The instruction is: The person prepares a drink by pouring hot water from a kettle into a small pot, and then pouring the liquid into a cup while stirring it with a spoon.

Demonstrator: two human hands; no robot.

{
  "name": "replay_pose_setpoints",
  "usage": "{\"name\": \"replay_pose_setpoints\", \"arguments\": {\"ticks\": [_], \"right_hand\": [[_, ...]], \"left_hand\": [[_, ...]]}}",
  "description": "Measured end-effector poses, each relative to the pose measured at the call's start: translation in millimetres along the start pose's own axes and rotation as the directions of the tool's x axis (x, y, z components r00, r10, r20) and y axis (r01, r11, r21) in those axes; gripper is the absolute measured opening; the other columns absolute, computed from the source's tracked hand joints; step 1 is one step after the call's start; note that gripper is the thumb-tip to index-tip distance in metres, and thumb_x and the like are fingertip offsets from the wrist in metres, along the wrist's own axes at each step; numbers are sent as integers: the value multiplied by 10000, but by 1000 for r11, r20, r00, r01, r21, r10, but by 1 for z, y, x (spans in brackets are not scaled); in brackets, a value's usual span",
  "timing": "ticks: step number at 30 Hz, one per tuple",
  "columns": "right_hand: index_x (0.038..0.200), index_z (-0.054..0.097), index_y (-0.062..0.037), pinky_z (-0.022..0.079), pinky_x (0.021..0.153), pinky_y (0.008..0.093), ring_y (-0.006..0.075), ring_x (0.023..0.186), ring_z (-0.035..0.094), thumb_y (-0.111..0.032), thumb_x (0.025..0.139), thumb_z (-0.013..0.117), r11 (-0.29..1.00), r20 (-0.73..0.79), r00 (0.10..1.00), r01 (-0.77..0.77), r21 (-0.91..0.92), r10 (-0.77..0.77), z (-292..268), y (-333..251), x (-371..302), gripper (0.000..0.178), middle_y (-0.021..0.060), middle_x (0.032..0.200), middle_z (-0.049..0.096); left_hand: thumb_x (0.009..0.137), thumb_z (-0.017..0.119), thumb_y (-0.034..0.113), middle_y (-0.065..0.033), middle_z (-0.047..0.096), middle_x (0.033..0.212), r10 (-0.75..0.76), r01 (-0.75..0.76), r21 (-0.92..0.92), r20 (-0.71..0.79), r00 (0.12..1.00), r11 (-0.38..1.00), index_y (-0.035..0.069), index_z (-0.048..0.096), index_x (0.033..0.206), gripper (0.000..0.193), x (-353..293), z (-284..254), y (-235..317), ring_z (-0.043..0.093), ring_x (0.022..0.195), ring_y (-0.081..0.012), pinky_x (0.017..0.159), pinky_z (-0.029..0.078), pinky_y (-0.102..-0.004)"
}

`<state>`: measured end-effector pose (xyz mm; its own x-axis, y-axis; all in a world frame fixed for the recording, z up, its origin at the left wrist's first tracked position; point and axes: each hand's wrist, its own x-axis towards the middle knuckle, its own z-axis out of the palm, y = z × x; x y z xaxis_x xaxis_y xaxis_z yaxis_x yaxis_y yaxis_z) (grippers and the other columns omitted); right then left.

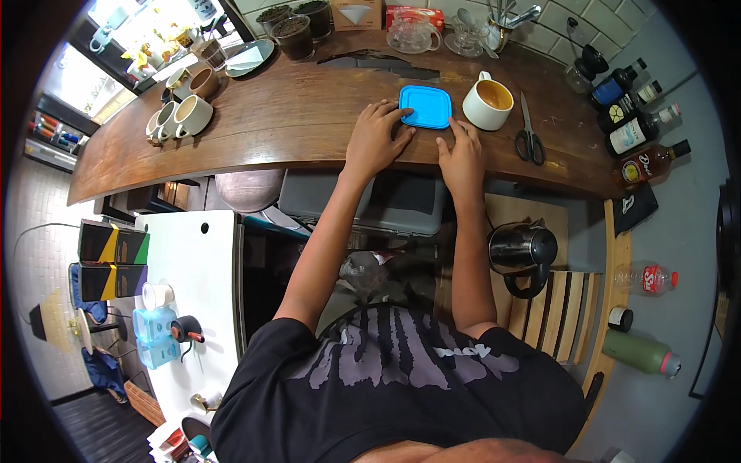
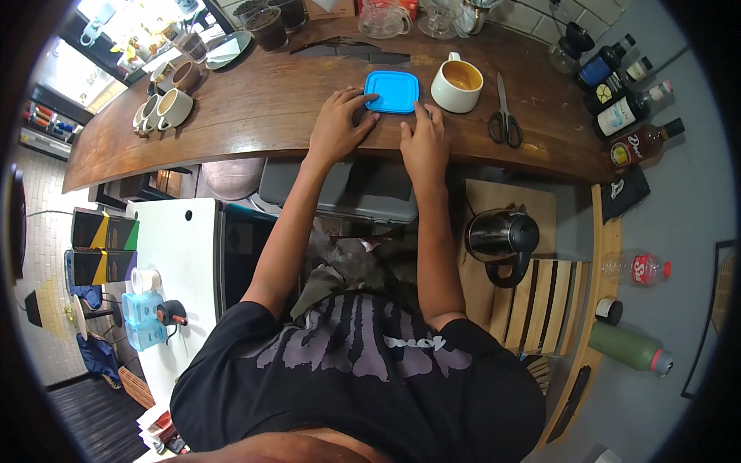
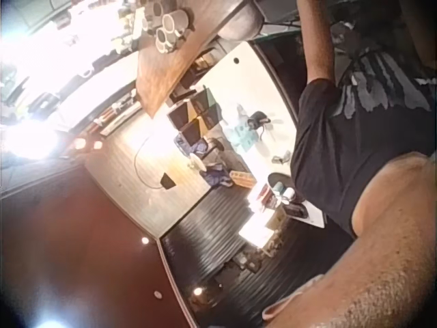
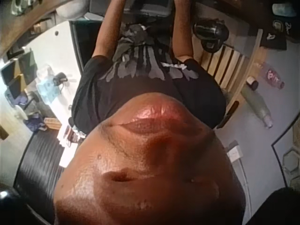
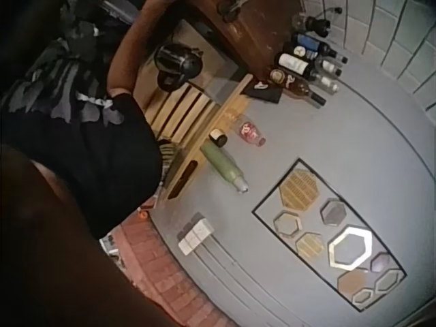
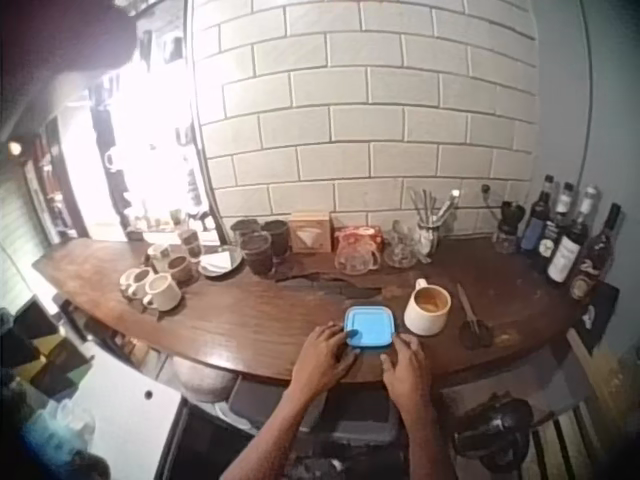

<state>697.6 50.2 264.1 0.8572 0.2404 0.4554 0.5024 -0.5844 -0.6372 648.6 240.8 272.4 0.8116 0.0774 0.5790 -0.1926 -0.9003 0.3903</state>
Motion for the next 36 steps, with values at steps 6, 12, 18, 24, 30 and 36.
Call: {"name": "replay_pose_setpoints", "arguments": {"ticks": [6,12,18,24,30,36], "right_hand": [[1330,694,-51,561,986,478,387,1173,683,-196,946,743,995,86,995,47,-86,-39,7,2,19,414,164,1370,659],[1315,719,-81,573,975,463,354,1151,706,-230,946,750,992,121,989,95,-81,-85,15,1,23,399,125,1386,682],[1310,737,-143,596,931,445,325,1134,721,-240,953,743,989,76,995,76,-124,-67,30,-3,27,370,77,1396,690],[1272,766,-171,609,889,432,316,1065,747,-231,950,743,988,11,998,60,-146,-59,34,-4,25,328,64,1358,716],[1224,791,-178,613,872,416,312,1030,757,-205,952,732,987,-33,997,68,-148,-74,36,-1,25,279,62,1341,725],[1184,810,-193,614,868,411,310,1016,760,-199,952,731,989,-42,998,33,-147,-39,35,-5,23,246,47,1336,730]], "left_hand": [[913,778,260,-184,712,1210,-20,19,-36,-9,1000,999,86,776,1208,343,1,-6,2,610,1218,-381,1069,469,-496],[880,813,225,-160,713,1174,-203,202,-46,-1,979,978,91,793,1182,331,-2,-14,10,635,1156,-351,998,513,-456],[879,805,196,-164,729,1202,-196,192,-47,-118,974,980,60,802,1126,282,-3,-6,3,649,1173,-352,1007,523,-438],[894,788,179,-167,747,1225,-207,203,-46,-136,969,978,64,808,1115,250,-1,-3,5,643,1211,-347,1042,510,-437],[903,785,200,-144,757,1213,-190,187,-35,-125,974,982,97,814,1130,251,-2,-2,2,645,1217,-338,1038,510,-432],[910,782,214,-129,758,1206,-178,179,-8,-136,975,984,120,815,1147,257,-2,-1,2,649,1206,-328,1026,514,-426]]}}
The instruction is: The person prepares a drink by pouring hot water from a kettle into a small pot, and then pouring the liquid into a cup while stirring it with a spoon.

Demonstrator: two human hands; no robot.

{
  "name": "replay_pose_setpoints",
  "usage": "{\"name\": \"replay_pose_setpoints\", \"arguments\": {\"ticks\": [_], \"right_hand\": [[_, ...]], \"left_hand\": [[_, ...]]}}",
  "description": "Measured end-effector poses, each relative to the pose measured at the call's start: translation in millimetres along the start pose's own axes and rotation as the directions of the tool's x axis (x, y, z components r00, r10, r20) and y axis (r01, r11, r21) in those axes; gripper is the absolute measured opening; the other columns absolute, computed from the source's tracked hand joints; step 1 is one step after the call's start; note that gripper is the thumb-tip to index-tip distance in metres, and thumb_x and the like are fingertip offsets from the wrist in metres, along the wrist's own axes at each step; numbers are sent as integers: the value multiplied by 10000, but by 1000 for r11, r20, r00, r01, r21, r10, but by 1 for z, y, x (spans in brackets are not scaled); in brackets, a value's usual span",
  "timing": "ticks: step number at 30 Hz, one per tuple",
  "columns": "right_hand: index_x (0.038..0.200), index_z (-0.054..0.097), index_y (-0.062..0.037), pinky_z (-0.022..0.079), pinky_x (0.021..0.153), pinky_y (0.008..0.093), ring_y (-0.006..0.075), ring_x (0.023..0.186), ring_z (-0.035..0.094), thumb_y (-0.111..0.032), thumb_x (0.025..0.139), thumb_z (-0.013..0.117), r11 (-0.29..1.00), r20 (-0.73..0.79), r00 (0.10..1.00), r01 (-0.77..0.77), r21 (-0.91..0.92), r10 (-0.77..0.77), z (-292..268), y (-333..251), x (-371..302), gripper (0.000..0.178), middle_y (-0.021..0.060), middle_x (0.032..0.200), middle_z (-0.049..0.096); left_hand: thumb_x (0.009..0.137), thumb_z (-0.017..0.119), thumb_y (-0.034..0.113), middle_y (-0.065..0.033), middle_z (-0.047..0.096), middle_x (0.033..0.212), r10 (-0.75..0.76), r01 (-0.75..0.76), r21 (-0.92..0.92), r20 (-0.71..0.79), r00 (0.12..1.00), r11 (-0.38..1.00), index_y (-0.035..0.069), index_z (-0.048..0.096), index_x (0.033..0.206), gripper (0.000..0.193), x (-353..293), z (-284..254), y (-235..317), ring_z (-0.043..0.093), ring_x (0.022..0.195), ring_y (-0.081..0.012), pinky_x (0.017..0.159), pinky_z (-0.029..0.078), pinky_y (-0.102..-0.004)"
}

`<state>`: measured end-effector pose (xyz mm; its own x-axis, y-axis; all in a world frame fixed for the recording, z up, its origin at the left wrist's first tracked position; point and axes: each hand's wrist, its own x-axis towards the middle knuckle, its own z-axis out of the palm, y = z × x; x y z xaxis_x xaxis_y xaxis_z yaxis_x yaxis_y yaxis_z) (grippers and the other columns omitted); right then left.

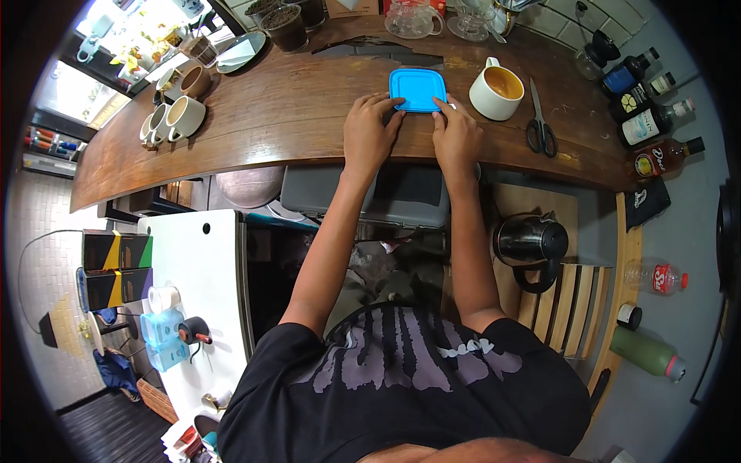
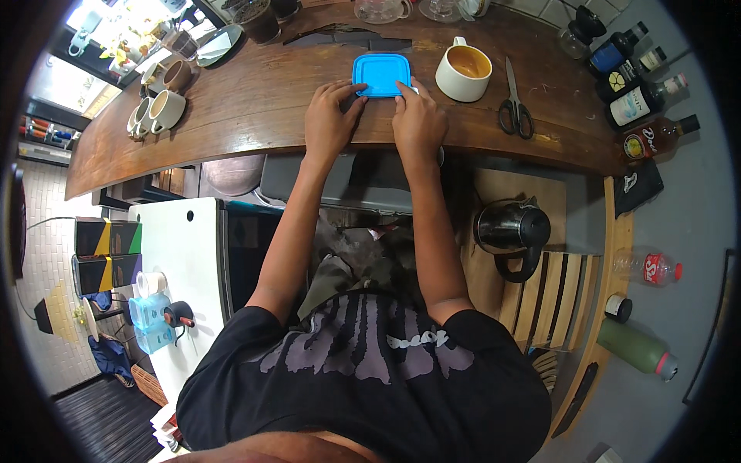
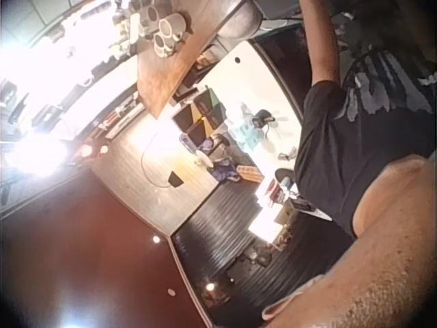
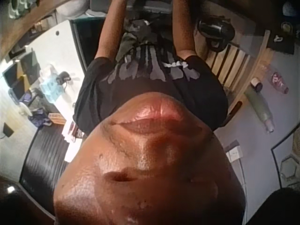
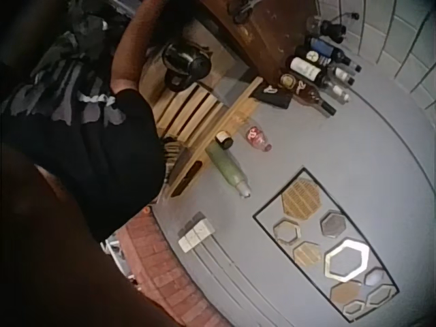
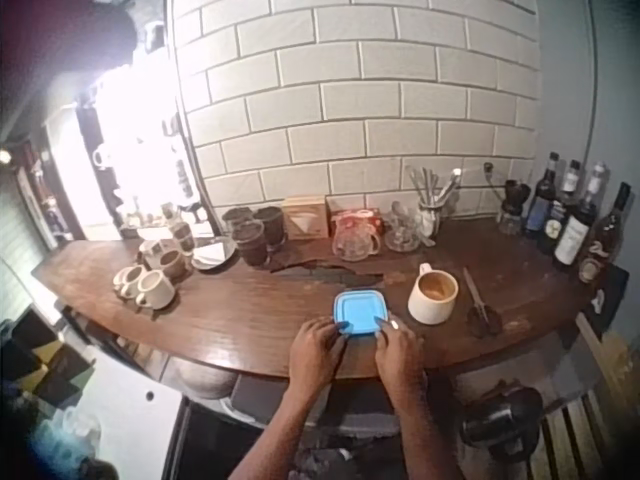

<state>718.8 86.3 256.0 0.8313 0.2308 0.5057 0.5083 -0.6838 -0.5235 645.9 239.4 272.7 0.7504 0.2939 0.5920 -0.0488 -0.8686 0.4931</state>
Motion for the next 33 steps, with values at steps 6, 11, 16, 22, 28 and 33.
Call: {"name": "replay_pose_setpoints", "arguments": {"ticks": [6,11,16,22,28,33], "right_hand": [[1180,812,-198,616,864,413,308,1010,762,-193,949,734,1000,-8,1000,-15,-3,15,0,-3,-2,243,41,1325,735],[1172,815,-191,618,864,411,309,1008,764,-184,945,736,1000,-19,1000,-10,-1,10,-1,-3,-1,240,44,1319,738],[1163,817,-184,617,875,411,308,1010,765,-178,940,736,1000,-12,999,-30,5,30,-1,-5,0,237,61,1325,735],[1216,795,-154,615,878,411,319,1043,757,-167,948,718,1000,-48,999,21,9,-21,-6,-4,2,279,103,1333,726],[1269,750,-38,557,714,308,184,898,722,-82,1000,600,883,-196,980,129,452,-43,-59,-32,-31,311,135,1210,767],[1273,742,-16,397,596,188,22,705,509,-17,1030,456,275,152,988,-154,949,30,-81,-96,-88,376,85,1065,756]], "left_hand": [[912,776,185,-145,755,1223,-28,28,3,-9,1000,1000,86,808,1123,235,-1,1,1,648,1211,-341,1043,510,-436],[914,774,182,-140,756,1218,-11,11,8,-9,1000,1000,90,810,1120,228,-1,0,1,650,1197,-340,1033,512,-436],[927,768,220,-124,759,1222,-10,10,9,10,1000,1000,119,813,1155,253,1,0,-3,651,1202,-334,1028,512,-427],[926,768,209,-164,739,1250,-2,2,-30,14,1000,1000,100,805,1150,252,5,2,-1,644,1192,-355,1028,513,-448],[1021,681,146,-165,735,1073,-71,18,-223,-232,970,975,32,742,1158,188,-33,-25,15,682,1024,-325,928,519,-393],[1032,587,52,-160,687,1091,-268,245,-409,3,963,879,-22,699,1101,151,-160,-98,46,672,1011,-270,954,508,-371]]}}
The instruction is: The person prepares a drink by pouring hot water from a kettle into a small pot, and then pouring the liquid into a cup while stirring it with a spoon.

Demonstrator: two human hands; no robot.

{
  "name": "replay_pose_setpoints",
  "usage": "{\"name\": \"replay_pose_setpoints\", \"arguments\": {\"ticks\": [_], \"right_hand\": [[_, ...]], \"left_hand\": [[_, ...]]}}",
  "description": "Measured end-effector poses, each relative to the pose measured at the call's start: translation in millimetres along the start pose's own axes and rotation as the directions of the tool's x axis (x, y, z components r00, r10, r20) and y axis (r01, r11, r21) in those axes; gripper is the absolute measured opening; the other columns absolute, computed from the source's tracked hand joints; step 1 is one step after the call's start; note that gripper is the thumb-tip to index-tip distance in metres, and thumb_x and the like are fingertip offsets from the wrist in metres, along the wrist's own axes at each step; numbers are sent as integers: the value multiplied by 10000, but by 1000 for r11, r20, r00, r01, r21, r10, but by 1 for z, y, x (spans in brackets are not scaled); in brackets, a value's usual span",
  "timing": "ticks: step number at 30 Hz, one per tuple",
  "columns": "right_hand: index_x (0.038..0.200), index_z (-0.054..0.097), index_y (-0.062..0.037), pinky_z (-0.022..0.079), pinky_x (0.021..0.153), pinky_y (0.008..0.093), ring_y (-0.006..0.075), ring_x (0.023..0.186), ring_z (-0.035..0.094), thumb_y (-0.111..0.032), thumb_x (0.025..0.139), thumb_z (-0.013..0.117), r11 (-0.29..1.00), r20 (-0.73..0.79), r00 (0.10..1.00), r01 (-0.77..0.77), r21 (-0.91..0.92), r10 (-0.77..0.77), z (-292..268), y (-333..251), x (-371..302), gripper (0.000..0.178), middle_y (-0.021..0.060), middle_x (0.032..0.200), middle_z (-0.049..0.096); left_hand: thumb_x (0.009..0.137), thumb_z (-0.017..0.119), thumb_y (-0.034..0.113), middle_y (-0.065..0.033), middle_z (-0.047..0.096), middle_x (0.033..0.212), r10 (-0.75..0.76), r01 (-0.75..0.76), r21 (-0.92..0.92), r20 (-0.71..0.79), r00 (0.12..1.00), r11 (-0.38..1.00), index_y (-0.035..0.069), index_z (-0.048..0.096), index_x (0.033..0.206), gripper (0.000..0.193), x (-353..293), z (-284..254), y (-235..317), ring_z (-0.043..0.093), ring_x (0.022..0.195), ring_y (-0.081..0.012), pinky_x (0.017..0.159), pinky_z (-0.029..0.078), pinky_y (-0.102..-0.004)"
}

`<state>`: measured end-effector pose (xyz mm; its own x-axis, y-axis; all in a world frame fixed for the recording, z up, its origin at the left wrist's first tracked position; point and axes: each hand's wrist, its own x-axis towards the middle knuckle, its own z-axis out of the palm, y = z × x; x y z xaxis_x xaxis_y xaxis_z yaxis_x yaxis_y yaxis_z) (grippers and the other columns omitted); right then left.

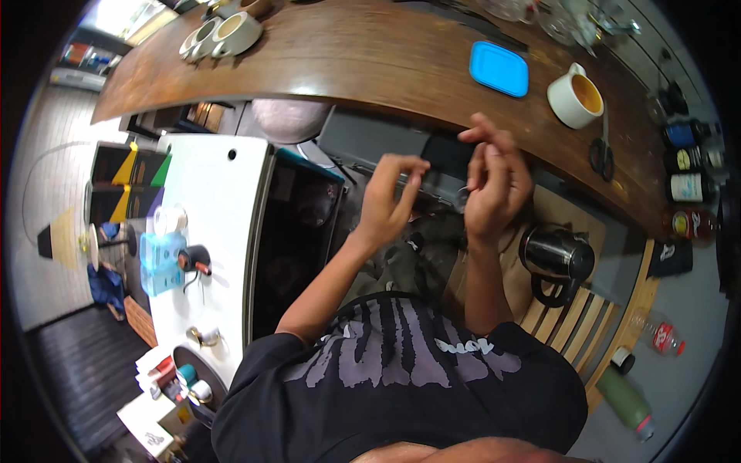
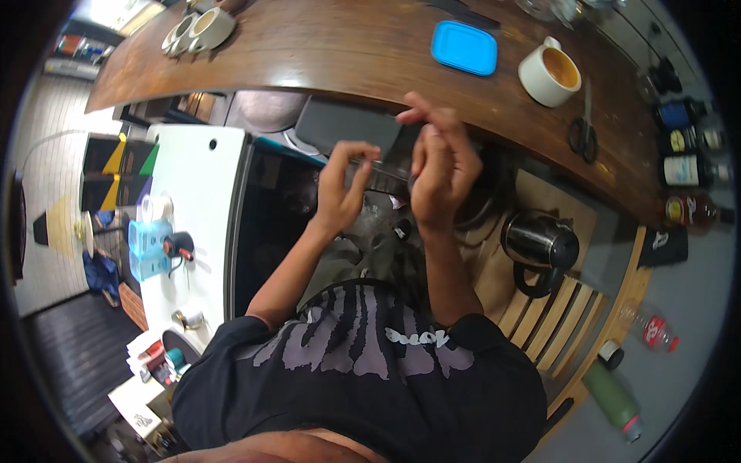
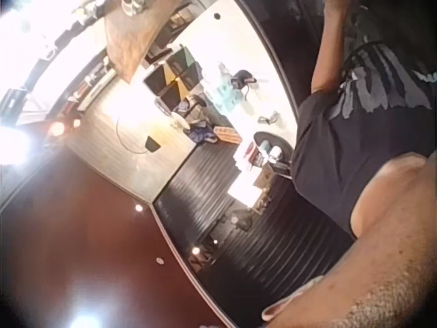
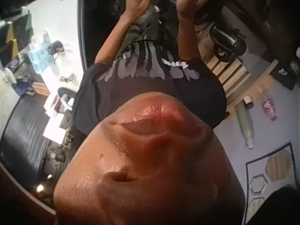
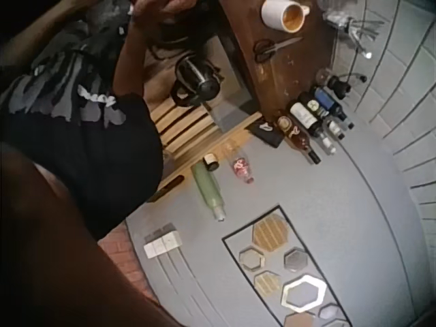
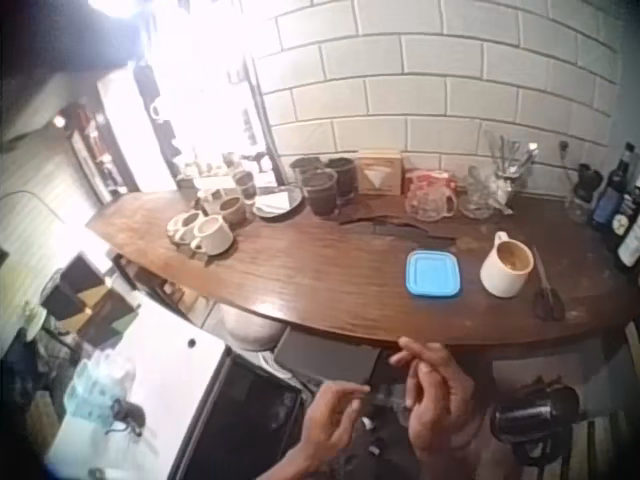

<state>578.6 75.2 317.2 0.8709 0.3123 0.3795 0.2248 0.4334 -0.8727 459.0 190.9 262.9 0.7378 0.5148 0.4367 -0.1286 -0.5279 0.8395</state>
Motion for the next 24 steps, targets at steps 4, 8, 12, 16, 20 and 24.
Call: {"name": "replay_pose_setpoints", "arguments": {"ticks": [4,8,12,16,20,24], "right_hand": [[1258,737,2,429,631,185,28,725,526,-10,1035,427,955,383,891,-290,67,244,63,19,-47,381,87,1068,732],[1239,730,28,519,827,241,91,880,623,-27,1061,434,906,685,679,-418,66,263,140,21,-110,350,98,1086,730],[1243,719,52,517,995,315,185,1091,683,1,1069,425,934,806,572,-350,67,156,222,1,-188,346,135,1151,742],[1389,638,52,504,1063,334,196,1190,657,-113,1118,436,899,955,262,-437,-11,139,281,-23,-258,376,170,1290,710],[1633,389,-65,494,1017,362,219,1176,635,-624,1032,491,910,993,101,-404,93,-56,334,-21,-332,827,186,1331,670],[1702,220,-113,488,994,403,249,1160,622,-563,859,474,852,994,78,-523,-24,75,358,-45,-363,988,204,1326,660]], "left_hand": [[971,686,101,-159,688,1147,-136,137,60,-30,990,989,10,714,1178,228,-62,-64,10,634,1109,-325,996,494,-412],[938,725,117,-175,685,1191,-89,116,241,-122,989,964,27,721,1203,279,-110,-130,13,625,1171,-364,1028,490,-444],[914,714,84,-166,699,1169,-225,272,118,-310,924,955,9,711,1144,242,-179,-209,20,641,1158,-371,1016,509,-452],[917,691,99,-148,710,1120,-173,313,205,-506,845,927,16,722,1096,200,-253,-276,44,653,1122,-349,980,522,-441],[974,715,198,-138,724,1069,-137,387,269,-639,757,882,38,730,1058,181,-321,-340,60,665,1058,-343,932,527,-448],[983,719,183,-137,745,1030,-151,471,286,-703,695,835,45,743,1044,153,-354,-371,84,674,1016,-333,907,528,-439]]}}
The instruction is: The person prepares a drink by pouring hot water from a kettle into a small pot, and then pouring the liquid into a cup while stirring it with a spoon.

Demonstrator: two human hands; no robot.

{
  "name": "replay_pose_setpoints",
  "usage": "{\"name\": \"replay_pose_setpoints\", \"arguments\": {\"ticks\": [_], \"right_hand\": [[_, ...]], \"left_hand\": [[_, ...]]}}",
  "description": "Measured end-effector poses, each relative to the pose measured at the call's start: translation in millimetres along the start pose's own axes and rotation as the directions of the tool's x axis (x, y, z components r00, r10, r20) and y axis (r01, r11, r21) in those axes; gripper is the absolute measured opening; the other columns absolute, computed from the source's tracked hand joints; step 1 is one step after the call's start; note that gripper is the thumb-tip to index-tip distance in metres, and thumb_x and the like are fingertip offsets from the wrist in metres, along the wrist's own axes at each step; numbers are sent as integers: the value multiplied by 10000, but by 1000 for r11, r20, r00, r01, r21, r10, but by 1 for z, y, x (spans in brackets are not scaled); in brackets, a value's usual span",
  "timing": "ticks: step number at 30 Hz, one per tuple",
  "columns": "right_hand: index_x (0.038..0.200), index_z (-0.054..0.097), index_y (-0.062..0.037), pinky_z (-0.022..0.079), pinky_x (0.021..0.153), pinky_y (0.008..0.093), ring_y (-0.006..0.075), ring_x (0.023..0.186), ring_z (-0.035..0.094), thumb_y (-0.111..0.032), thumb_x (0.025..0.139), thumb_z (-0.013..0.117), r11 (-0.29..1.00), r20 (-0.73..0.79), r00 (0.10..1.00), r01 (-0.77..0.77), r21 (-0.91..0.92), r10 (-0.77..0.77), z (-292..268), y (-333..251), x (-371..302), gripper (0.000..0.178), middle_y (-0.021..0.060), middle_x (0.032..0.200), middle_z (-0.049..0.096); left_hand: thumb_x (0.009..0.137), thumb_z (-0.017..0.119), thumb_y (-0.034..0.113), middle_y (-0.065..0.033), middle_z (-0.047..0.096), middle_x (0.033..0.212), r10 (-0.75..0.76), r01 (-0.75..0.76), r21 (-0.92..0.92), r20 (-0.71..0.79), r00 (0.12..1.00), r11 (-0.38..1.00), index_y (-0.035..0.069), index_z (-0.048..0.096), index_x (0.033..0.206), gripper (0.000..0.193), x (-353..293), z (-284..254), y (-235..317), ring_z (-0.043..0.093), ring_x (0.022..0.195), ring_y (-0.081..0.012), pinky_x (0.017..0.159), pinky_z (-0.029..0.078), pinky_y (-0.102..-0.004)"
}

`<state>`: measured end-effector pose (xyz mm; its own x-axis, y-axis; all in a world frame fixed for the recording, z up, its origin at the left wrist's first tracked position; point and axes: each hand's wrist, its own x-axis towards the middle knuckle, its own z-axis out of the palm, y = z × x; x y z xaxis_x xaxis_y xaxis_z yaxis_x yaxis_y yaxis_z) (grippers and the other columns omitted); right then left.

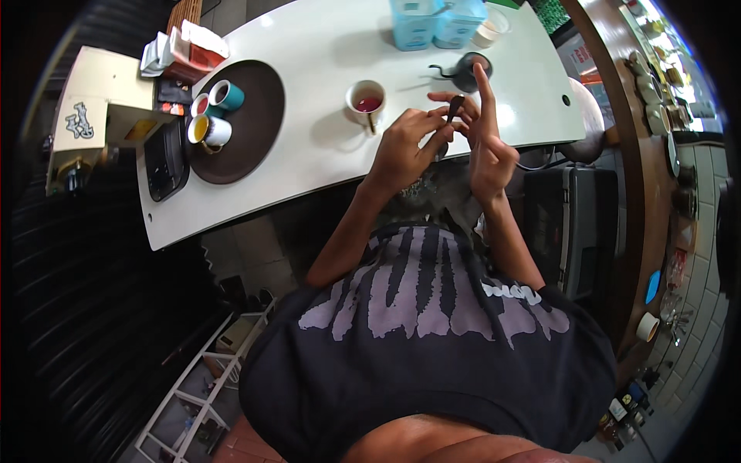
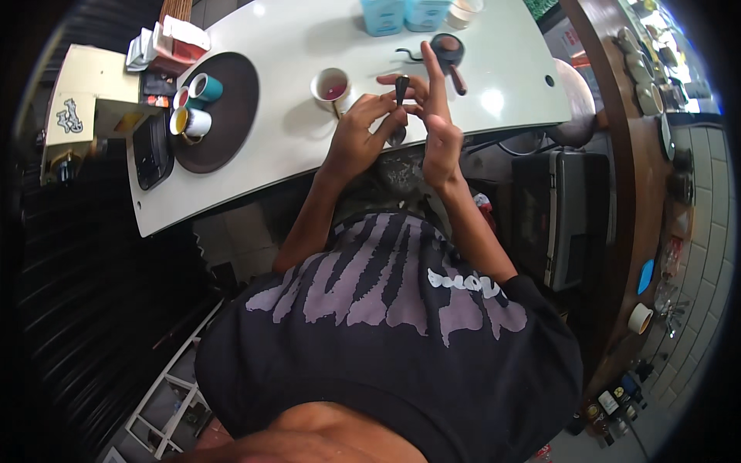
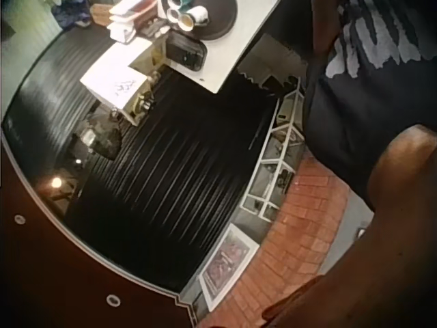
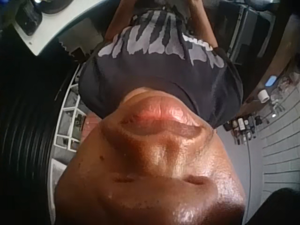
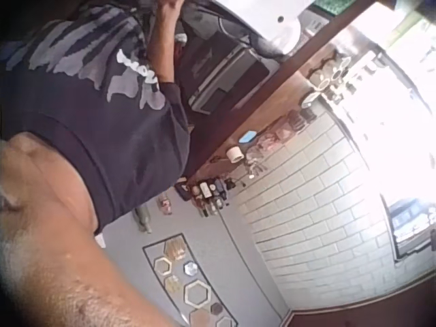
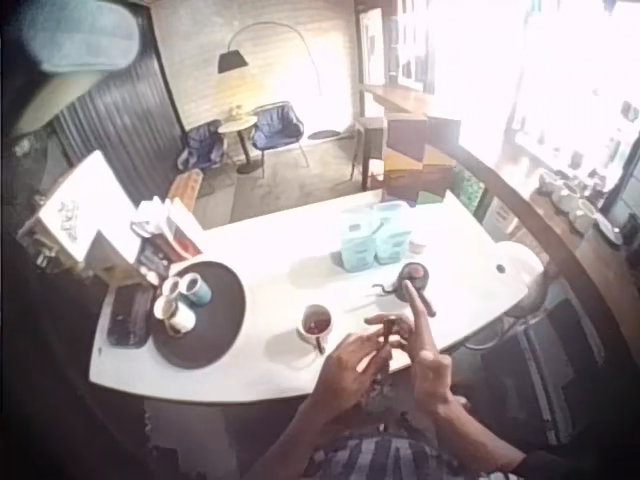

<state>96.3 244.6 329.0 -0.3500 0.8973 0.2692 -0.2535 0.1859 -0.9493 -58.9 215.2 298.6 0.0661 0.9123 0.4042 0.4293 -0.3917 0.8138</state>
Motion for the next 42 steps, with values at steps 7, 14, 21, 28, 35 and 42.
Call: {"name": "replay_pose_setpoints", "arguments": {"ticks": [7,14,21,28,35,42], "right_hand": [[1125,750,25,549,863,329,185,1005,672,-116,1012,697,955,149,986,-32,-294,79,19,11,24,188,103,1103,707],[1087,770,43,514,747,256,92,836,658,-41,1034,661,935,-35,999,10,-354,-24,6,-11,54,147,72,1013,711],[1076,776,44,588,778,281,162,892,748,-1,994,688,938,45,998,-33,-346,52,-1,22,67,129,117,1066,758],[1065,836,-97,576,746,338,230,863,728,-22,894,785,862,186,982,58,-504,42,8,43,61,193,87,972,766],[1033,851,-165,578,735,363,212,872,667,-66,828,807,690,315,948,259,-676,-47,6,56,49,232,-5,932,744],[1058,851,-192,579,742,345,210,876,632,-58,778,806,555,221,973,217,-803,-61,-11,45,6,314,-35,958,747]], "left_hand": [[947,772,138,-111,743,1104,30,-26,85,-51,998,996,41,747,1145,222,-7,-41,-16,677,1030,-310,919,536,-417],[823,853,520,-147,706,1150,138,-46,171,-571,809,984,-11,669,1250,706,-8,-51,-60,667,1086,-316,962,535,-415],[737,732,855,-284,460,1535,-26,52,65,-348,937,997,-34,317,1619,1319,-52,-21,-124,562,1337,-417,1097,479,-518],[787,785,443,-244,562,1514,-184,171,-75,-234,955,982,-9,535,1475,859,-64,-25,-123,632,1312,-399,1085,519,-484],[662,891,419,-213,558,1532,-270,259,-102,-124,955,961,28,554,1443,937,-60,-18,-110,614,1333,-395,1107,492,-500],[529,987,591,-194,584,1494,-146,130,134,116,982,983,31,435,1554,1292,-46,-11,-89,595,1337,-373,1149,428,-491]]}}
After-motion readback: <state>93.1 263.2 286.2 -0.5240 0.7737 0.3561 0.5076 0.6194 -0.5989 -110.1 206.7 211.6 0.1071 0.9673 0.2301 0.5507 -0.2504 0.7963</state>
